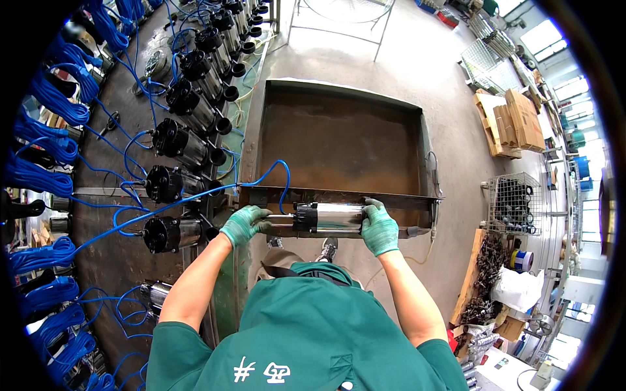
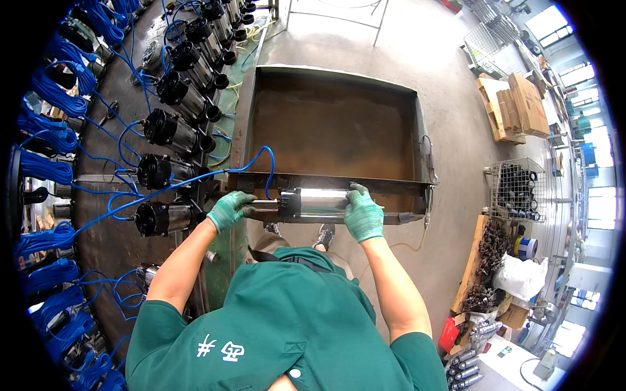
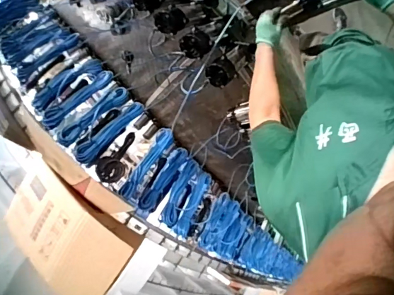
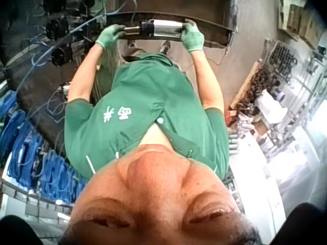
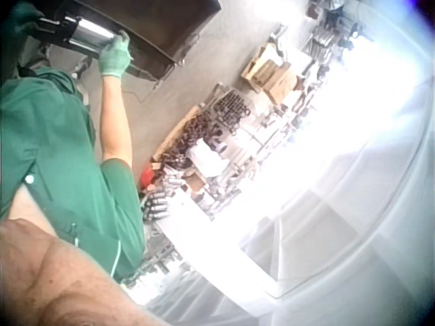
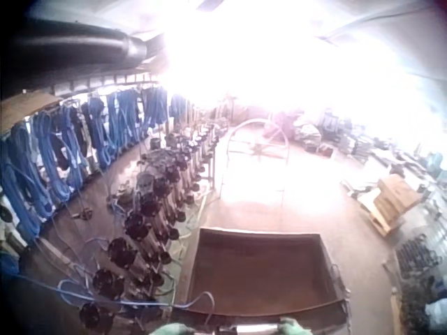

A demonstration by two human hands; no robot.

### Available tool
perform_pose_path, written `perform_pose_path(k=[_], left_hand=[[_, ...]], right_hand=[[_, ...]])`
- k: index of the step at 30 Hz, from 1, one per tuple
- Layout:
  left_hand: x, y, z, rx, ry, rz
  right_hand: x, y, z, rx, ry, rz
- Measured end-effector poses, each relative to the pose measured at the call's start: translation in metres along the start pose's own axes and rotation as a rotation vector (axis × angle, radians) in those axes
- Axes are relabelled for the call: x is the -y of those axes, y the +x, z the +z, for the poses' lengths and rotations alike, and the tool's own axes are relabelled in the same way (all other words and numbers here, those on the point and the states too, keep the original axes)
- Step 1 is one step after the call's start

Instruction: The person repeatedly picks up cylindrical electric motors from a rack, submerges them in a water-filled metal tray, and then removes them. The person handles the motors one at a time, connecting or disconnecting blue cables as needed during the process.

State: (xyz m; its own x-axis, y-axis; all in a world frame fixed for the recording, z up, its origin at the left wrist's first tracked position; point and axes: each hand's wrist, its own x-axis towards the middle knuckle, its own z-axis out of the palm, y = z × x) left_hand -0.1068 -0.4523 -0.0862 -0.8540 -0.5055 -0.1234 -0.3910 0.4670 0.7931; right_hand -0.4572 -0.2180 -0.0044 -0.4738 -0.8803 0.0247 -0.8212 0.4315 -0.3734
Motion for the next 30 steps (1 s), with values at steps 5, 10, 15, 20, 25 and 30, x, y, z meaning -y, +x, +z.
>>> perform_pose_path(k=[5,10,15,20,25,30], left_hand=[[-0.01,0.03,0.006,0.063,-0.762,-0.834],[-0.017,0.008,0.022,-0.236,-0.423,-0.413],[-0.015,-0.006,-0.008,-0.133,0.406,0.248],[-0.001,0.014,0.016,-0.152,-0.187,-0.217],[-0.022,0.024,0.018,-0.106,-0.654,-0.817],[-0.008,0.002,0.007,-0.217,0.193,0.075]], right_hand=[[0.002,0.001,-0.002,0.0,0.011,0.003],[0.002,0.001,-0.002,-0.016,0.018,-0.007],[0.001,0.0,-0.002,-0.017,0.022,-0.002],[-0.001,0.002,0.0,-0.021,0.029,-0.027],[-0.001,0.002,-0.001,-0.032,0.031,-0.034],[0.0,0.004,-0.002,-0.025,0.036,-0.028]])
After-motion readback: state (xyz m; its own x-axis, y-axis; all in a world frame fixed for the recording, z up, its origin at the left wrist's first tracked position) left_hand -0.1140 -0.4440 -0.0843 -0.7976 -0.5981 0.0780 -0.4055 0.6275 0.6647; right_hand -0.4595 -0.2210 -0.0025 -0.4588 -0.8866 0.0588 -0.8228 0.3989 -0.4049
